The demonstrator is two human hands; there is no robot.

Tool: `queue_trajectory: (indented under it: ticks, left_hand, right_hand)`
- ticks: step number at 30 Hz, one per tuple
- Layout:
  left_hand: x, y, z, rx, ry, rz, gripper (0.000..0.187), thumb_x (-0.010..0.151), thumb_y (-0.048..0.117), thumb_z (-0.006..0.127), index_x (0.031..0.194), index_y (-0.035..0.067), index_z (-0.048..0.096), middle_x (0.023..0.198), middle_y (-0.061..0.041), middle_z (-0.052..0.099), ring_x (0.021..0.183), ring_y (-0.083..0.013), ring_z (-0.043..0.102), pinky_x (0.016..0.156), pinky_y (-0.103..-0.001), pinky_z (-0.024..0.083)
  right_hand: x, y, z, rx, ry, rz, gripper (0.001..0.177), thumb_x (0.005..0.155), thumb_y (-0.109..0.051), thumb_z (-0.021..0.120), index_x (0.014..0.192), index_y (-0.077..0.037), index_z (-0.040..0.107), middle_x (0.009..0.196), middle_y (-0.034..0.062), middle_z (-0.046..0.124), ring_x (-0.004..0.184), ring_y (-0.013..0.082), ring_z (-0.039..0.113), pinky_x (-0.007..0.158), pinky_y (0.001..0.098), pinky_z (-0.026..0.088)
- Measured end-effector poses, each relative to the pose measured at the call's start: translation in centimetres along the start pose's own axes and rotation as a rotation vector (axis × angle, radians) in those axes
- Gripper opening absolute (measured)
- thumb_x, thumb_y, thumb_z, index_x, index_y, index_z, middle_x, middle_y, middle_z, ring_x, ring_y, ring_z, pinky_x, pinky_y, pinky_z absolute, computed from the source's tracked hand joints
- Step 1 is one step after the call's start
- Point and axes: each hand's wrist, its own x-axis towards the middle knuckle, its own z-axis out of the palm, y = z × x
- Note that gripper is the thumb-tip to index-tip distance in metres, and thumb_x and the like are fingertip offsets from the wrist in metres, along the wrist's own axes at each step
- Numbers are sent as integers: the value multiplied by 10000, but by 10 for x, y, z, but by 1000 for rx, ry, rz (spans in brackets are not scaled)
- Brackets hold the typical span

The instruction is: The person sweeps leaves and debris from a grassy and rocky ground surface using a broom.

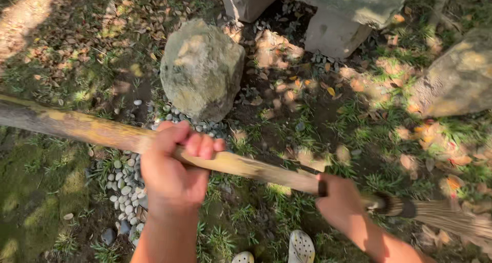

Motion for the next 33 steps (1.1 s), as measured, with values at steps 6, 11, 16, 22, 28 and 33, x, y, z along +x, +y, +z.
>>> queue_trajectory:
  ticks: [6, 11, 16, 22, 28, 33]
  left_hand:
    - [10, 104, 13, 784, -621, 803, 280, 1056, 294, 568, 1039, 34, 464, 825, -145, 518, 735, -310, 576, 802, -587, 597]
    - [-2, 130, 14, 450, -216, 834, 229, 1120, 196, 454, 973, 45, 544, 748, -91, 524, 658, -233, 568, 743, -472, 582]
    - [40, 67, 13, 132, 87, 508, 214, 902, 116, 598, 738, 96, 462, 630, -53, 428, 565, -207, 452, 614, -426, 458]
    - [57, 113, 23, 62, 88, 447, 219, 893, 166, 549, 708, 92, 457, 588, -58, 389, 552, -216, 411, 649, -479, 485]
    - [92, 124, 10, 413, -67, 735, 225, 994, 157, 566, 785, 74, 563, 696, -94, 561, 673, -251, 606, 788, -510, 604]
    - [164, 50, 2, -55, 45, 351, 166, 933, 53, 572, 784, 87, 506, 682, -52, 514, 611, -222, 496, 658, -451, 447]
  right_hand:
    - [77, -99, -37, 197, 207, -632, 474, 753, -43, 686, 1224, -63, 642, 1188, 188, 686, 1118, 333, 657, 880, 481, 520]
    - [141, -224, -2, 165, -17, -673, 363, 824, -49, 703, 1183, -53, 649, 893, 123, 657, 832, 282, 655, 759, 451, 518]
    - [163, -182, 31, 306, -495, -264, 518, 739, 33, 688, 1234, -108, 628, 812, 133, 611, 712, 289, 581, 632, 480, 454]
    - [128, -171, 4, 43, 213, -309, 214, 794, -77, 731, 1004, -54, 700, 865, 186, 729, 834, 328, 718, 764, 457, 522]
    - [229, -255, 7, 119, 63, -631, 460, 816, -132, 759, 1252, -78, 624, 982, 124, 666, 835, 275, 685, 710, 426, 529]
    - [254, -188, 12, -4, -282, -150, 807, 862, -133, 699, 1580, -202, 337, 868, 139, 711, 700, 290, 609, 631, 464, 476]
